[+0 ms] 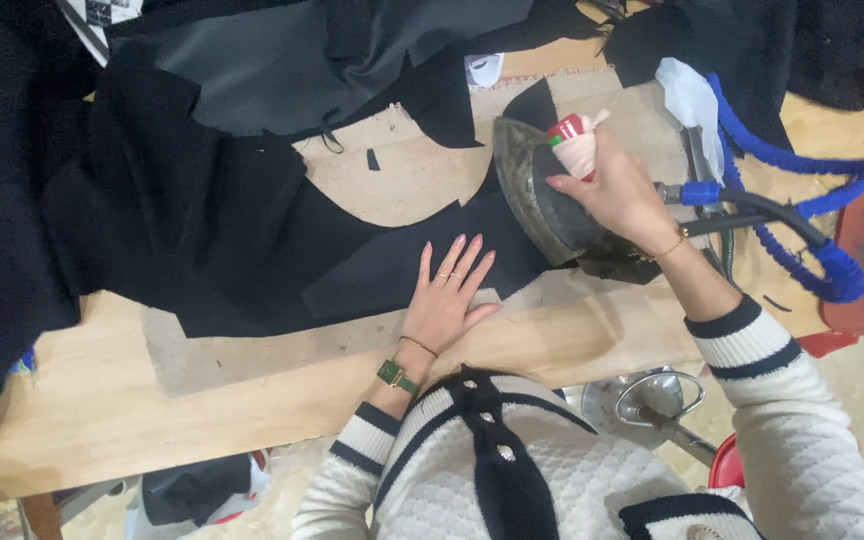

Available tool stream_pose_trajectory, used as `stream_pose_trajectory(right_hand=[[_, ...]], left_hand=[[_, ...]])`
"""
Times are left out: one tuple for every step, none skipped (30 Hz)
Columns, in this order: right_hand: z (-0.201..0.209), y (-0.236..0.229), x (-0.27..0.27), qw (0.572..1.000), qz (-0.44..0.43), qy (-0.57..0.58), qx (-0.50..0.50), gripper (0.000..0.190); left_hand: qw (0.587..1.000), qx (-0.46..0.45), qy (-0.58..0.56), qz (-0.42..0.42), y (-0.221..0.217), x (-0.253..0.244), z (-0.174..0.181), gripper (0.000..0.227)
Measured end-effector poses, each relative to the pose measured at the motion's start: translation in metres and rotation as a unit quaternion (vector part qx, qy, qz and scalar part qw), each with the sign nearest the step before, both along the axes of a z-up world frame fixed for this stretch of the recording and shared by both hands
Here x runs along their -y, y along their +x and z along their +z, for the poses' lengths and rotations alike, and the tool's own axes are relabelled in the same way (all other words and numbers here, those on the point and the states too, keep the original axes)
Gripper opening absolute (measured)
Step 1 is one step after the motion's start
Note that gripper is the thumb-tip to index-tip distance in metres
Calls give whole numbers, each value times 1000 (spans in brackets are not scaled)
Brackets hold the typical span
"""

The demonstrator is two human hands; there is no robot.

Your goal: The person irons a piece of black fabric on a wooden table, then uses scissors to trim the edges. They continue to iron the fabric, adjusting its position as needed.

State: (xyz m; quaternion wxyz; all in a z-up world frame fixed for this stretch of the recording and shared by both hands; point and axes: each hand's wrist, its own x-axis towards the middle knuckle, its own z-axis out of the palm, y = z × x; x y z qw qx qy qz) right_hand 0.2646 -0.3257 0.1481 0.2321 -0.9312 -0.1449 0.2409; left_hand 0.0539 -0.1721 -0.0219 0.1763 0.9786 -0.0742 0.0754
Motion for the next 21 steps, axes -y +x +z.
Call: stream_pose_trajectory(right_hand=[[-1,2,2,1000,-19,0,-7,75],[-5,3,6,1000,-15,-1,-6,75],[-8,5,10,1000,-5,6,-7,73],[-11,7,13,1000,6,12,-8,70],[5,-2,7,1000,11,11,-8,70],[20,-10,-2,999,36,-7,-10,69],[34,-19,-9,998,62,-26,-11,69],[42,-24,-15,997,68,-24,-11,69],[49,-29,-21,995,85,-42,-17,66],[56,-35,-24,993,99,-61,-25,63],[59,-41,-31,992,104,-61,-26,63],[62,-47,-38,990,117,-66,-37,63],[65,-53,-44,988,129,-71,-47,64],[60,-56,-47,987,133,-72,-48,64],[56,-59,-49,985,150,-76,-48,63],[51,-61,-52,982,168,-78,-46,62],[47,-63,-55,981,172,-78,-45,62],[43,-65,-58,977,192,-85,-34,62],[39,-66,-60,973,212,-91,-23,63],[35,-69,-62,972,214,-92,-22,63],[31,-71,-63,971,218,-94,-13,61]], left_hand=[[1000,18,-7,4,-1,0,0,74],[1000,18,-7,8,-3,2,-3,74],[999,43,-17,9,-6,2,-6,67],[997,67,-27,10,-8,3,-9,59],[997,67,-28,15,-13,3,-8,59],[996,79,-31,29,-18,3,-8,54],[994,92,-34,42,-23,2,-7,49],[994,92,-31,48,-27,0,-7,49],[993,85,-25,74,-31,-1,-7,50],[992,77,-19,98,-37,-1,-7,51],[992,76,-19,102,-40,-4,-6,51],[990,59,-5,125,-43,-7,-6,55],[988,42,8,147,-46,-9,-6,59],[988,42,8,151,-48,-10,-5,59],[987,25,17,159,-49,-10,-4,62],[985,10,28,167,-50,-11,-4,65],[985,10,28,172,-50,-11,-4,65],[984,-2,35,174,-50,-12,-4,65],[983,-14,42,176,-50,-12,-3,66],[983,-14,42,179,-51,-13,-4,66],[982,-16,47,181,-51,-13,-5,66]])
